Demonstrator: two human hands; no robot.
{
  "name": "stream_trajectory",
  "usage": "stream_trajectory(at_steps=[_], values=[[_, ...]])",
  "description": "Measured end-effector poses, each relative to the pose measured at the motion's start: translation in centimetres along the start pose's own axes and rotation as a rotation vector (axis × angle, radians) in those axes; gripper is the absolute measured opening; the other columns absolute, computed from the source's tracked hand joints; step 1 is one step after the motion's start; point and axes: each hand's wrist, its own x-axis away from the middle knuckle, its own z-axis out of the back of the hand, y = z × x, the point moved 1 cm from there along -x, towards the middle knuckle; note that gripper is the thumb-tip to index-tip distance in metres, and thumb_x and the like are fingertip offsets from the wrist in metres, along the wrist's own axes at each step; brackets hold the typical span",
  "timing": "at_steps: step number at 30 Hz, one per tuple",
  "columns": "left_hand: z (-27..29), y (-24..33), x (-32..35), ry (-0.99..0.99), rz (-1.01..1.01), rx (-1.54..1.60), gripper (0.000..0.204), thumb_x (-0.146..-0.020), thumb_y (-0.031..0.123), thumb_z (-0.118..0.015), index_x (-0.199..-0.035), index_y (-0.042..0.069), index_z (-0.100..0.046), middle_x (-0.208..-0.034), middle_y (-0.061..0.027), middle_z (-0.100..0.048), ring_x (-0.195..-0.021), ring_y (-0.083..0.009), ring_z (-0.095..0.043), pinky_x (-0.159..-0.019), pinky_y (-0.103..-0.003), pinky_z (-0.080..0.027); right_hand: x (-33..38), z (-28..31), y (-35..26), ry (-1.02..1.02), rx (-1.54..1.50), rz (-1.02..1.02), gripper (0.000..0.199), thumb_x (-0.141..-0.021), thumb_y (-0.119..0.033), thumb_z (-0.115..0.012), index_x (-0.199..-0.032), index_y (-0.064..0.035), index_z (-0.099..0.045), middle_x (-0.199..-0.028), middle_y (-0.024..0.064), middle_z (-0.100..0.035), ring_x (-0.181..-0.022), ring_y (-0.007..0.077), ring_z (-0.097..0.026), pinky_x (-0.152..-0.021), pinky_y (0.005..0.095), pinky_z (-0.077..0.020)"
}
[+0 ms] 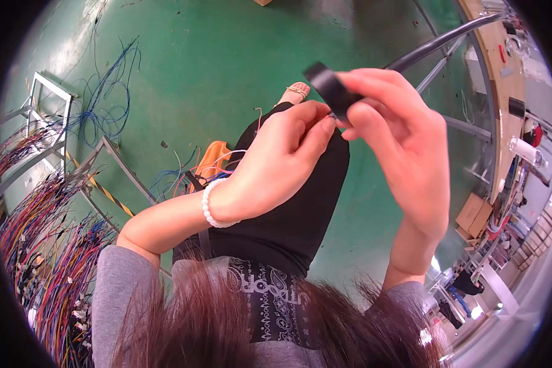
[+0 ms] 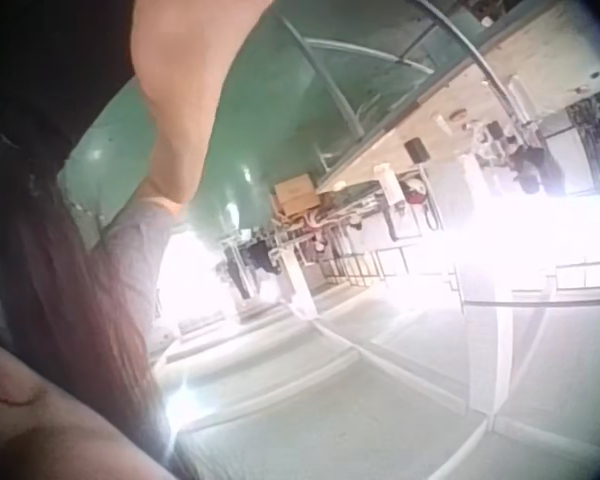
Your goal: Wrapping a bundle of electrical wires with black tape and measuring the length using a ruler.
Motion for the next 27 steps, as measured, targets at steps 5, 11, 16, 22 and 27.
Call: stream_trajectory(at_steps=[5, 11, 16, 22, 27], values=[[0.5, 2.5, 0.0, -0.139, 0.197, 0.173, 0.032, -0.094, 0.027, -0.054, -0.083, -0.001, -0.064, -0.066, 0.006, -0.043, -0.06, -0.0036, -0.038, -0.052, -0.022, -0.03, 2.1, 0.7, 4.7, 0.444, 0.054, -0.005, 0.033, -0.101, -0.021, -0.05, -0.128, -0.0006, -0.048, -0.108, 0.0051, -0.057, -0.071, 0.0055, -0.054, -0.057, 0.0201, -0.0443], [1.0, 3.3, -0.2, -0.179, 0.294, 0.291, 0.042, -0.098, 0.037, -0.044, -0.088, 0.001, -0.061, -0.056, 0.0101, -0.03, -0.047, -0.0027, -0.023, -0.044, -0.022, -0.018, -0.3, -2.0, 9.7, 0.009, -0.716, 0.107, 0.04, -0.102, -0.026, -0.047, -0.132, 0.0005, -0.042, -0.13, 0.0172, -0.052, -0.102, 0.0174, -0.061, -0.086, 0.0305, -0.0499], [1.4, 3.2, -0.3, -0.272, 0.443, 0.439, 0.041, -0.099, 0.037, -0.04, -0.084, 0.002, -0.056, -0.055, 0.0095, -0.025, -0.045, -0.0037, -0.021, -0.044, -0.023, -0.018, -1.6, -2.6, 11.3, -0.253, -1.059, 0.083, 0.055, -0.099, -0.04, -0.048, -0.136, 0.0005, -0.04, -0.139, 0.0293, -0.044, -0.128, 0.0477, -0.043, -0.103, 0.0501, -0.0408], [1.0, 3.5, -0.4, -0.266, 0.355, 0.255, 0.029, -0.096, 0.025, -0.048, -0.082, 0.002, -0.057, -0.055, 0.0088, -0.031, -0.047, -0.0025, -0.026, -0.044, -0.022, -0.019, 1.2, 0.6, 13.6, -0.166, -0.213, 0.186, 0.038, -0.091, -0.032, -0.061, -0.113, -0.001, -0.06, -0.113, 0.018, -0.054, -0.108, 0.0293, -0.053, -0.093, 0.0402, -0.0418], [1.6, 1.7, 0.2, -0.177, -0.08, -0.23, 0.015, -0.093, 0.009, -0.05, -0.09, 0.001, -0.061, -0.061, 0.0012, -0.045, -0.055, -0.0058, -0.041, -0.051, -0.022, -0.033, 5.7, 1.7, 4.2, -0.022, 0.114, 0.09, 0.041, -0.084, -0.034, -0.069, -0.104, 0.0018, -0.066, -0.089, 0.0066, -0.048, -0.079, 0.018, -0.044, -0.077, 0.0329, -0.0402]])
